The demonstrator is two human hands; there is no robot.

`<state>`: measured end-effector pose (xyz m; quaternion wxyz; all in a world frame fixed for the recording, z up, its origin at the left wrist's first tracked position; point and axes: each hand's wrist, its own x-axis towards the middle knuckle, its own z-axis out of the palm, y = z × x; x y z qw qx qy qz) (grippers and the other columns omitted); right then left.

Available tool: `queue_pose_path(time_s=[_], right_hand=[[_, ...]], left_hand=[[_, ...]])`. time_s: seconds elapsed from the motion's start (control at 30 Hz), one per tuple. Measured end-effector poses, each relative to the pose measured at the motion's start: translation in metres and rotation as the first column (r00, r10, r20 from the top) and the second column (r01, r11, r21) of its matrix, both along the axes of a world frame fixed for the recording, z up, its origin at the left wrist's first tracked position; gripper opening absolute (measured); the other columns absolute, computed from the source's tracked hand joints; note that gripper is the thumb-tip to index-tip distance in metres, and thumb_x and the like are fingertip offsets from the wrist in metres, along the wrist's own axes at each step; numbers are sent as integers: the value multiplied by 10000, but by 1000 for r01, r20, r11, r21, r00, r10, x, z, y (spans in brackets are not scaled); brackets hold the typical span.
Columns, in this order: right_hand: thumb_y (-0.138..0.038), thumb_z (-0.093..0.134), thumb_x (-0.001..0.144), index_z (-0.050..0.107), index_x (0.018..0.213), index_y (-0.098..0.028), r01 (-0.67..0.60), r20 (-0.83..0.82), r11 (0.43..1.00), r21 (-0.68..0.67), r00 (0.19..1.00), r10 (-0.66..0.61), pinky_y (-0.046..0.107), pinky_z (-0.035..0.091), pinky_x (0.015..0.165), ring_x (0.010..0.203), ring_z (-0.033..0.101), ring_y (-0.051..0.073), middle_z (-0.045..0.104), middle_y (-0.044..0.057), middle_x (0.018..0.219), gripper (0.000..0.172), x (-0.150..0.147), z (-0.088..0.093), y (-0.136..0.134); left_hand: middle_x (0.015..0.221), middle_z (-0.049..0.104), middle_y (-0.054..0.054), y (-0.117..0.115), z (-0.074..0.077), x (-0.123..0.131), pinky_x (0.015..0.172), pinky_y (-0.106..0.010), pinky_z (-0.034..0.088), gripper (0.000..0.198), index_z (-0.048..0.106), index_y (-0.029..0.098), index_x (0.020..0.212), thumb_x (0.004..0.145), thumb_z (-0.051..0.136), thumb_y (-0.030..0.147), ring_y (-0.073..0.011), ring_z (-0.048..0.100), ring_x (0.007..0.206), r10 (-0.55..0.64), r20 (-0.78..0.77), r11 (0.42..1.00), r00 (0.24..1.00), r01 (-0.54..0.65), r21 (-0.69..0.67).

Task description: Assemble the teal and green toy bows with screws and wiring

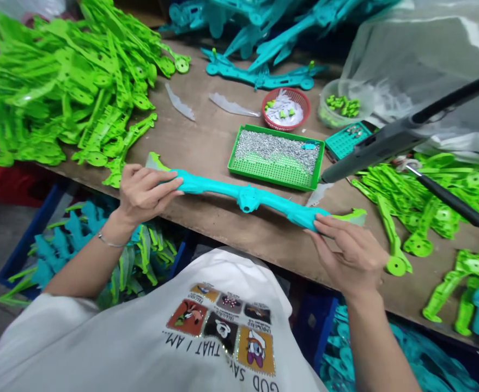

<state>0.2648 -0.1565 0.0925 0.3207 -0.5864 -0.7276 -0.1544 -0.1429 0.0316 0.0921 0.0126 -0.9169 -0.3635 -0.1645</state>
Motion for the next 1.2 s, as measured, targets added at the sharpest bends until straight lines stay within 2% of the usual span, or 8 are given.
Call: queue_pose_path(time_s=[0.13, 0.23, 0.37, 0.57, 0.73, 0.97, 1.07, 1.2], right_hand=[[-224, 809, 806, 702, 913, -247, 41, -13, 998, -56, 999, -42, 345, 615, 717, 785, 776, 202, 809, 48, 937, 153, -26, -23, -25], [-210, 806, 806, 651, 879, -259, 93, 5, 995, -26, 996, -93, 352, 598, 692, 789, 761, 202, 793, 40, 916, 178, -41, -45, -41], [-176, 798, 792, 596, 895, -267, 139, 17, 990, 5, 990, -139, 362, 585, 704, 840, 746, 219, 764, 50, 917, 244, -47, -63, -55], [-219, 770, 824, 566, 1161, -278, 239, 26, 970, 50, 970, -241, 382, 531, 784, 890, 711, 227, 748, 80, 1040, 399, -49, -45, -56], [-346, 653, 935, 466, 1442, -185, 222, 48, 939, -264, 975, -217, 432, 434, 928, 1093, 655, 280, 723, 140, 1212, 564, -51, -18, -32], [-347, 592, 994, 642, 1222, -200, 113, -2, 908, -403, 992, -124, 398, 362, 884, 881, 628, 199, 772, 47, 1010, 276, -53, -19, -27], [-377, 596, 993, 658, 1197, -215, 94, -33, 909, -406, 992, -118, 394, 359, 877, 892, 626, 195, 772, 49, 1039, 268, -56, -20, -29], [-354, 592, 992, 680, 1136, -225, 120, -21, 919, -375, 990, -138, 383, 365, 819, 845, 592, 199, 768, 40, 975, 212, -60, -25, -27]], left_hand=[[1105, 739, -123, -15, 9, 3, 912, -474, 435, 409, 686, 242, 1221, 923, 618, 513, -320, 659, 1016, -47, -145, 998, 988, 40, -53], [1240, 682, -177, -7, -6, 17, 917, -479, 462, 696, 579, 178, 1371, 808, 697, 569, -379, 627, 1121, -111, -214, 982, 971, 74, -175], [946, 709, -97, 10, -36, 40, 737, -389, 483, 433, 664, 218, 1060, 777, 679, 545, -305, 666, 878, -234, -224, 926, 946, 147, -347], [906, 645, -75, 5, -46, 36, 730, -432, 426, 359, 590, 226, 1027, 901, 588, 562, -287, 613, 872, -36, -81, 999, 996, 39, 32], [1040, 665, -82, -3, -58, 27, 821, -514, 417, 403, 541, 251, 1043, 920, 553, 635, -302, 612, 979, 46, 61, 996, 997, -50, 68], [1294, 666, -161, -46, -10, 78, 1043, -560, 430, 801, 459, 234, 1416, 805, 726, 677, -354, 616, 1195, -173, 194, 977, 966, 194, -93], [1246, 710, -125, -63, 2, 112, 1066, -519, 417, 589, 555, 230, 1356, 897, 673, 582, -317, 646, 1146, -281, 186, 947, 942, 303, -106], [952, 765, -56, -69, -3, 137, 909, -421, 451, 249, 705, 235, 1033, 998, 565, 438, -229, 663, 872, -382, 138, 910, 914, 398, -116]])
